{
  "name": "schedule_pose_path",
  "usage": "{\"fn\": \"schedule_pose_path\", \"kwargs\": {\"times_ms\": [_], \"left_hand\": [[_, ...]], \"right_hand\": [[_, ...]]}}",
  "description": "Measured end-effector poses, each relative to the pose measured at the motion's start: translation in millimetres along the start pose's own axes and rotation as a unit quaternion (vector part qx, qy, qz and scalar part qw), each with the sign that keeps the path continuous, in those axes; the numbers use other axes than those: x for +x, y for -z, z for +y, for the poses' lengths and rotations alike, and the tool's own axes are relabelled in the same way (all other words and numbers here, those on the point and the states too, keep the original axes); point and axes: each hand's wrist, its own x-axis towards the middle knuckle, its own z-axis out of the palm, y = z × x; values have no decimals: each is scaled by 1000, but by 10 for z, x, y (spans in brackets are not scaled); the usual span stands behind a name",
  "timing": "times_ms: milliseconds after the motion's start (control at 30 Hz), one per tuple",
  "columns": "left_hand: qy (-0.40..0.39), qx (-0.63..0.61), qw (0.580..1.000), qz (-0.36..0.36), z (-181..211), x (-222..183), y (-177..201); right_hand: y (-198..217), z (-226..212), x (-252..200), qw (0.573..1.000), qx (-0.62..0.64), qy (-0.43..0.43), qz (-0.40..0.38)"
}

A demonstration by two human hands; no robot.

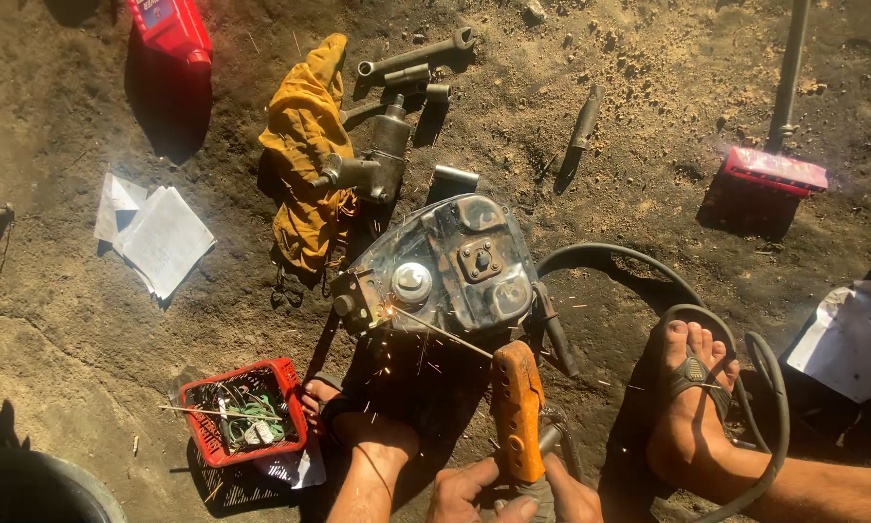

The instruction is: The person welds and repairs a motorcycle fuel tank on the ground.

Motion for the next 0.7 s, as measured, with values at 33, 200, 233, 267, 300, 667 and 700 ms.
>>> {"fn": "schedule_pose_path", "kwargs": {"times_ms": [33,200,233,267,300,667,700], "left_hand": [[0,0,1000,0,-2,3,-1],[7,-19,1000,3,69,8,-1],[7,-19,1000,2,66,10,-4],[6,-23,1000,5,64,6,-6],[5,-26,1000,8,61,3,-8],[-10,-14,1000,0,103,-2,15],[-13,-17,1000,1,100,-7,13]], "right_hand": [[3,30,-7,1000,0,0,0],[4,41,-13,1000,22,-11,0],[8,15,-4,1000,21,-11,0],[10,-11,3,1000,11,-8,-1],[11,-37,11,1000,0,-5,-3],[15,-38,34,999,17,-10,-26],[18,-39,33,1000,15,-6,-27]]}}
